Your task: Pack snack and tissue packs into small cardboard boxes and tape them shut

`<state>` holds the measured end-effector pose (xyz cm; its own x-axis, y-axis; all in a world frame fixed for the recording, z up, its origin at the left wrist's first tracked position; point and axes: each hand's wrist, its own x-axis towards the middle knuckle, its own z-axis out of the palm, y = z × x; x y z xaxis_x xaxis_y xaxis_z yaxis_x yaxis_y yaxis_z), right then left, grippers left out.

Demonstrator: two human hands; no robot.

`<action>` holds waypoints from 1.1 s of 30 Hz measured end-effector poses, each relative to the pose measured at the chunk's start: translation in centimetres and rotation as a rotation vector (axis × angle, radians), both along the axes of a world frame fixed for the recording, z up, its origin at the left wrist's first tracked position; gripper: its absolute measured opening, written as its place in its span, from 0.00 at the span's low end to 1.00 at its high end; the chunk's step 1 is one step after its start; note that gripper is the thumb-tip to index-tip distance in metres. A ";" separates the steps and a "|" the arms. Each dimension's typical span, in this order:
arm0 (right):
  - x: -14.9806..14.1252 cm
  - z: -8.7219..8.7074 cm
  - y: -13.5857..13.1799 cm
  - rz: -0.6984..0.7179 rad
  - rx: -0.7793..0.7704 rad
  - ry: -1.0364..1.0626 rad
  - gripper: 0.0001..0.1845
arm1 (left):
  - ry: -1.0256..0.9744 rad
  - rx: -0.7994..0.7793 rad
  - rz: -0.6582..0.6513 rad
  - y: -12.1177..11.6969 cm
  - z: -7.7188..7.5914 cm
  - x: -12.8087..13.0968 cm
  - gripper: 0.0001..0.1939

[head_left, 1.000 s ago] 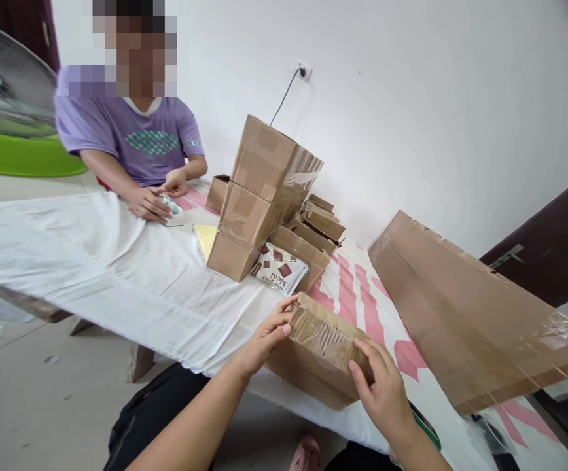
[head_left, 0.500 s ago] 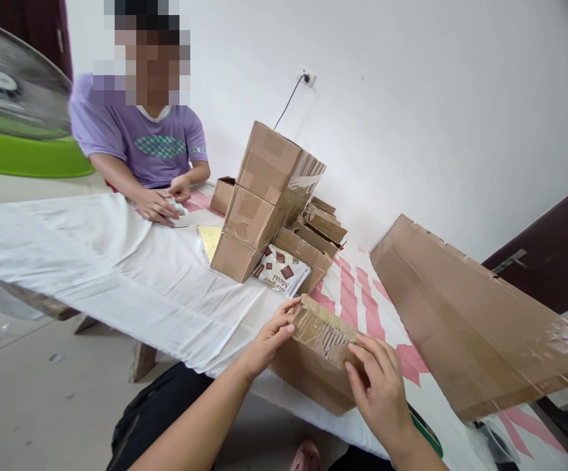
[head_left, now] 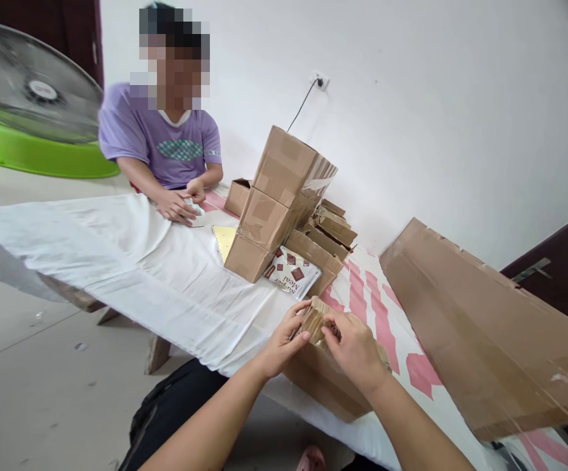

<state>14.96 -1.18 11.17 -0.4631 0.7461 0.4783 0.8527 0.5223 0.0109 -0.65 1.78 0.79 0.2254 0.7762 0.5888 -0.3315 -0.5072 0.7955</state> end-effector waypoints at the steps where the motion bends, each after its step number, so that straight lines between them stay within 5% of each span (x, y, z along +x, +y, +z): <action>1: 0.1 -0.1 0.2 0.005 0.005 -0.002 0.06 | 0.000 -0.001 -0.001 0.0 0.0 0.0 0.21; 15: -0.7 0.3 -0.1 0.007 0.092 -0.118 0.09 | 0.006 -0.006 0.012 0.1 -0.2 0.2 0.23; 33: 1.0 0.1 0.1 -0.015 0.151 0.130 0.07 | 0.003 -0.004 0.005 0.0 -0.1 0.1 0.23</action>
<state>15.99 -1.07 11.26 -0.3793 0.6677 0.6406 0.8599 0.5099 -0.0223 -0.54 1.80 0.64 0.2230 0.7799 0.5848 -0.3263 -0.5056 0.7987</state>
